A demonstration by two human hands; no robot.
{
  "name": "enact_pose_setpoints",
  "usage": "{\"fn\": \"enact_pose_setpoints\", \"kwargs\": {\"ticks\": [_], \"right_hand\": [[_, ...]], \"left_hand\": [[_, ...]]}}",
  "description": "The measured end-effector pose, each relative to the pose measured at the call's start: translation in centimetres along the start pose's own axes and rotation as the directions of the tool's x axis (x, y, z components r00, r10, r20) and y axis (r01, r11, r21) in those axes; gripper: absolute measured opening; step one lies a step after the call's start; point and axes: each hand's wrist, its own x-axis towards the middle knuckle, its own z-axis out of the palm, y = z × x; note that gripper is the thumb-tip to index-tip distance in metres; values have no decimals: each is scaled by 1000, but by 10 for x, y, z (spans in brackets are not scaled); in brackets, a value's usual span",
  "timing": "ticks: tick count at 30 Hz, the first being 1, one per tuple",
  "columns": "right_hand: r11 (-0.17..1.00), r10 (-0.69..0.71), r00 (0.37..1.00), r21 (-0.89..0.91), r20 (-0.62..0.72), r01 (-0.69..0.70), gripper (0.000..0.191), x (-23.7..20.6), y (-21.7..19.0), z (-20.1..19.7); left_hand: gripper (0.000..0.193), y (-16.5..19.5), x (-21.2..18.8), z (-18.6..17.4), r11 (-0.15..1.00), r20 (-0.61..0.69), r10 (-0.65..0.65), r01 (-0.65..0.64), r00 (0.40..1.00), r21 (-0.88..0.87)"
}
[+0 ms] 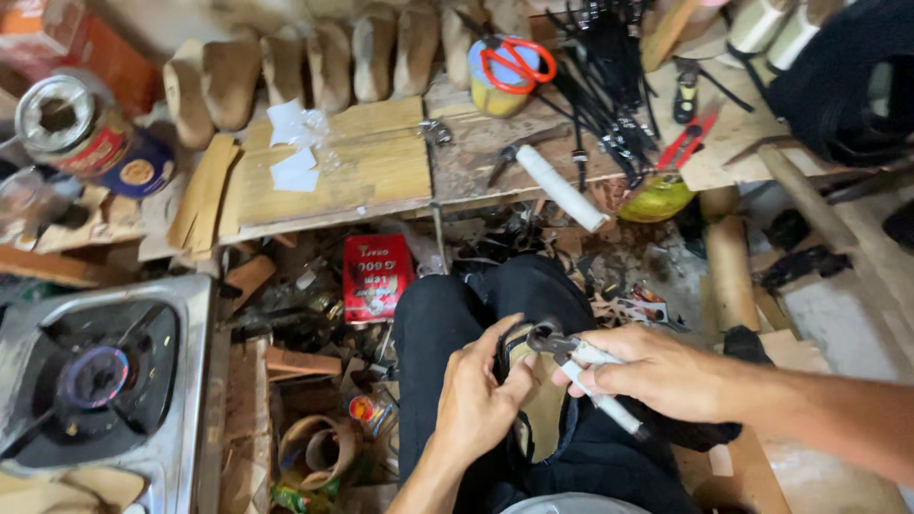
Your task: The person uses a hammer and a curved metal tool to tap and secure the sole of a black slip-on shoe mounted on a wooden shoe last. They repeatedly strike the sole edge, reposition the shoe, and inspect the fit while working on their lap.
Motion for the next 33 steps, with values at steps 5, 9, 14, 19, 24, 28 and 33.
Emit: {"fn": "enact_pose_setpoints", "kwargs": {"ticks": [5, 9, 14, 19, 24, 28, 33], "right_hand": [[950, 97, 992, -304, 86, -67, 21, -9, -39, -25], [872, 312, 947, -418, 76, -254, 17, -18, -65, -32], [825, 349, 923, -414, -163, -385, 27, -25, -48, -2], [809, -345, 850, -585, -398, 55, 23, -12, 5, 37], [902, -274, 796, -431, -540, 18, 26, 4, 37, 63], [910, -292, 749, -414, -595, 26, 28, 13, 37, 72], [874, -236, 900, -485, -365, 33, 23, 1, 29, 41]], "left_hand": [[41, 3, -2, 16, 939, -62, 337, -332, 939, 87], [39, 4, -4, 29, 879, -59, 461, -447, 885, 165], [43, 12, 4, 22, 952, 14, 264, -263, 964, 158], [56, 10, 6, -6, 984, 171, 135, -153, 976, 94], [47, -5, 9, -10, 968, 147, 242, -249, 959, 29], [46, -13, 16, -4, 911, 68, 413, -411, 908, -37], [49, -15, 15, -4, 963, 126, 226, -241, 966, 120]]}}
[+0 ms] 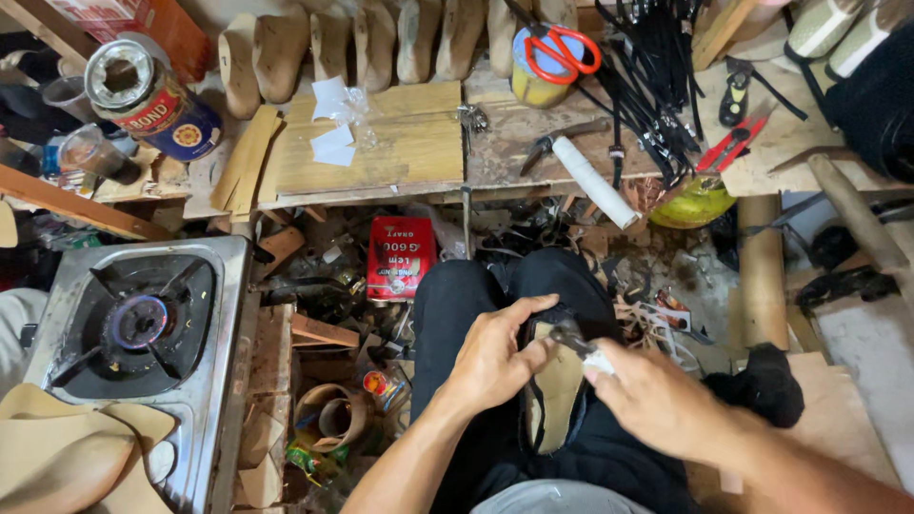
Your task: The person uses a hammer and a curved metal tool to tap and secure the sole of a black slip-on shoe mounted on a wooden shoe last. They repeatedly strike the sole edge, reposition the shoe, and inspect the fit while working on their lap.
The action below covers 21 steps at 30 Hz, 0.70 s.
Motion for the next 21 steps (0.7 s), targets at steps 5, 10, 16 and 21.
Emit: {"fn": "enact_pose_setpoints", "kwargs": {"ticks": [5, 10, 16, 21], "right_hand": [[993, 11, 987, -120, 161, 8, 21, 0, 3, -24], [998, 30, 991, -65, 127, -22, 26, -2, -11, -10], [922, 230, 961, 281, 155, -266, 25, -6, -7, 0], [987, 143, 990, 73, 1, -143, 25, 3, 14, 34]], "left_hand": [[41, -12, 16, -7, 995, 265, -84, 96, 961, -35], [17, -19, 24, -5, 972, 107, 8, 18, 994, -236], [24, -3, 4, -7, 980, -3, -100, 99, 995, 170], [47, -5, -1, -15, 989, 81, 148, -149, 986, 2]]}}
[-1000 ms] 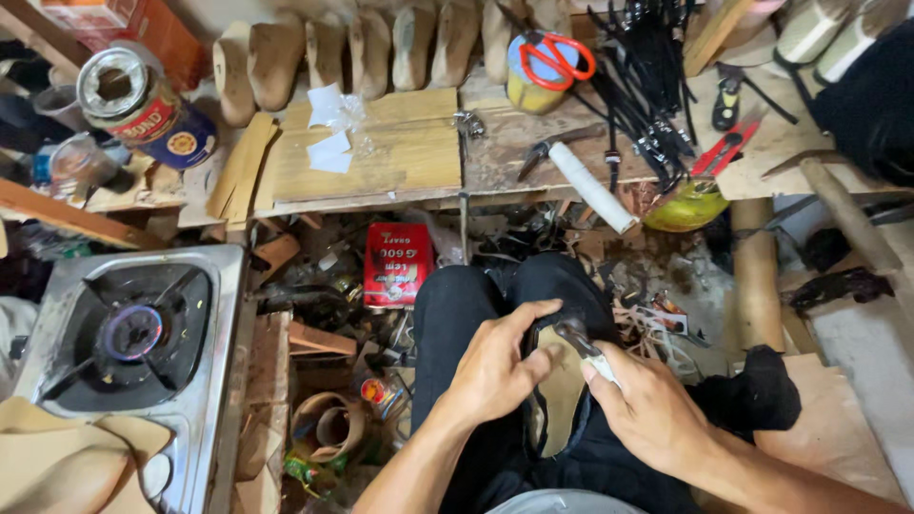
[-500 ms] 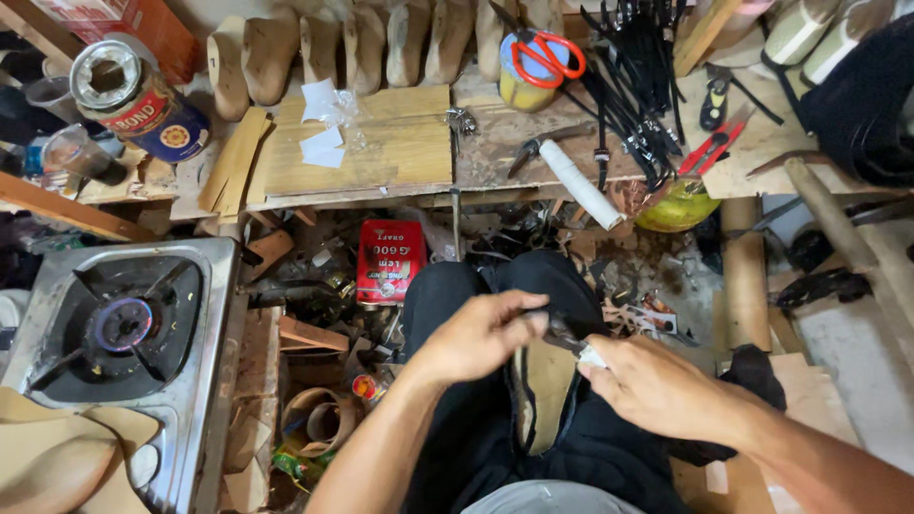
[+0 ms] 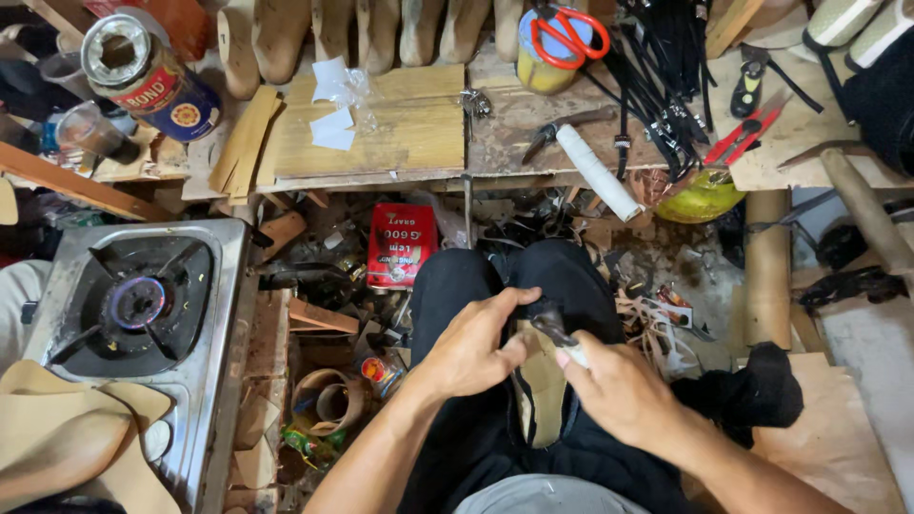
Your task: The person uses a hammer and a curved metal tool to tap and secure the sole of a black slip-on shoe mounted on a wooden shoe last. They repeatedly strike the sole edge, reposition the shoe, and inspect the fit while working on their lap.
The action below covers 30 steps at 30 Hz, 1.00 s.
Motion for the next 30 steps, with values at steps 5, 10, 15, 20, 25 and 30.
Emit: {"fn": "enact_pose_setpoints", "kwargs": {"ticks": [5, 10, 15, 20, 25, 30], "right_hand": [[909, -342, 924, -308, -168, 281, 22, 12, 0, 9], [930, -256, 904, 169, -343, 327, 29, -35, -48, -58], [818, -473, 858, 262, -200, 513, 27, -20, -71, -45], [986, -164, 985, 23, 60, 162, 25, -18, 34, 22], [977, 69, 926, -215, 371, 14, 30, -43, 155, 41], [632, 141, 983, 754, 118, -181, 43, -13, 161, 45]], "left_hand": [[57, -6, 1, -6, 993, 40, -120, 120, 992, 11], [58, -6, 1, -16, 965, 35, -259, 257, 965, 55], [57, -6, -5, -17, 988, -4, -152, 152, 988, 38], [57, -24, -18, -23, 939, -34, -336, 333, 941, -85], [59, -49, -33, -1, 856, -240, -278, 127, 930, -501], [63, -54, -31, -21, 722, -312, -259, -32, 914, -691]]}}
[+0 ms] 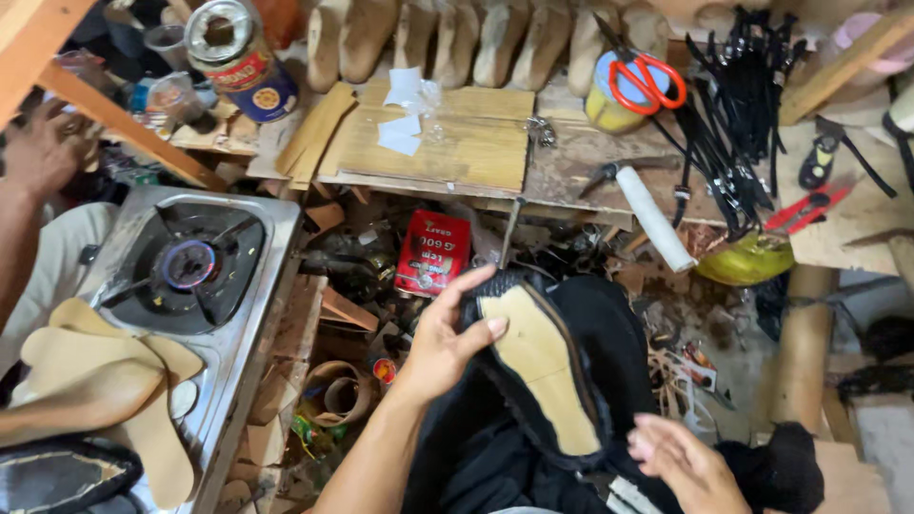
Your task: The person uses a hammer and a curved metal tool to tap and secure the sole of a black slip-on shoe mounted on a wooden shoe last. They repeatedly strike the sole edge, reposition the shoe, and inspect the fit while working on their lap.
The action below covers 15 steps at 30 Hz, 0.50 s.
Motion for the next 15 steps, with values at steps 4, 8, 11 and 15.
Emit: {"fn": "enact_pose_setpoints", "kwargs": {"ticks": [4, 8, 11, 15], "right_hand": [[777, -28, 978, 620, 208, -109, 50, 15, -27, 36], [421, -393, 802, 864, 449, -278, 51, -6, -68, 70], [761, -394, 919, 557, -12, 333, 63, -15, -107, 80], [786, -606, 788, -233, -111, 572, 60, -17, -154, 89]], "left_hand": [[68, 28, 12, 14, 975, 55, 134, -122, 989, -184], [73, 41, 16, 30, 947, -7, 238, -233, 971, -219], [69, 31, 13, 43, 940, -187, 162, -209, 969, -268], [60, 3, 0, 60, 854, -164, -85, -14, 983, -521]]}}
